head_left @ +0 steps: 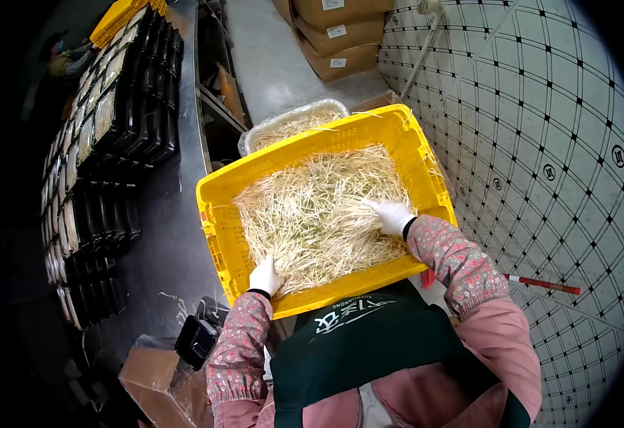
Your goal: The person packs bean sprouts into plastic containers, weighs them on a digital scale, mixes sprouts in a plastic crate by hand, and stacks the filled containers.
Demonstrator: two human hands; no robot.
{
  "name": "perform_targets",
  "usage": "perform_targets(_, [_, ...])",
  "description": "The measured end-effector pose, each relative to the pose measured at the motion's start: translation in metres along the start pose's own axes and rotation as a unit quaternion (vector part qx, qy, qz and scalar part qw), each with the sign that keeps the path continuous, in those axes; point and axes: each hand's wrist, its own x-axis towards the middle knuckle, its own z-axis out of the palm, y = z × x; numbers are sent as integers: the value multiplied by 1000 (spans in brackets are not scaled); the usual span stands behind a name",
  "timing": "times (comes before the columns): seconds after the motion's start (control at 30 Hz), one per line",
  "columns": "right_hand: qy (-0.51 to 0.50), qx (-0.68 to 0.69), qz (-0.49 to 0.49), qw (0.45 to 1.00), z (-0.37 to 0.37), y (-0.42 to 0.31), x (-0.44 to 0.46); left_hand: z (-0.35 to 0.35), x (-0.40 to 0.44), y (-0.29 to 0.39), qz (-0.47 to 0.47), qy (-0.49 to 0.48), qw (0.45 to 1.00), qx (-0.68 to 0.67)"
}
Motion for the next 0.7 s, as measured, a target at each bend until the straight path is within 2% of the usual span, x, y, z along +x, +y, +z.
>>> perform_targets(0.03, [-50,71,21,996,-3,5,2,-3,0,-2,-25,-34,999,2])
perform_targets(0.07, [34,64,11,997,-5,12,-3,-8,-5,-9,-7,-15,1000,0])
perform_targets(0.1, [-19,90,76,993,-40,4,-9,-12,-14,-14,30,37,999,-5])
perform_targets(0.2, [113,180,17,977,-73,2,-9,-37,-34,-6,133,111,985,-27])
perform_targets(0.23, [147,219,-15,965,-89,-11,-6,-44,-38,4,130,110,985,-26])
perform_targets(0.27, [91,252,-31,963,-127,-44,-11,-59,-41,25,144,100,984,3])
perform_targets(0.3, [129,214,-71,966,-138,-67,-7,-69,-41,43,159,91,983,33])
perform_targets(0.37, [175,135,-147,964,-126,-98,20,-70,-33,69,233,178,956,-13])
perform_targets(0.43, [33,111,-136,984,-131,-128,38,-80,-34,83,234,150,960,43])
perform_targets(0.5, [15,21,-104,994,-125,-125,47,-91,-38,71,212,154,965,-10])
perform_targets(0.53, [40,57,-99,993,-117,-112,55,-96,-37,58,188,138,969,-81])
perform_targets(0.57, [63,93,-94,989,-112,-95,62,-101,-37,45,113,114,977,-139])
perform_targets(0.63, [37,79,-58,994,-118,-77,72,-104,-22,22,96,185,960,-187])
perform_targets(0.7, [38,98,-65,992,-116,-68,88,-109,9,12,107,200,953,-202])
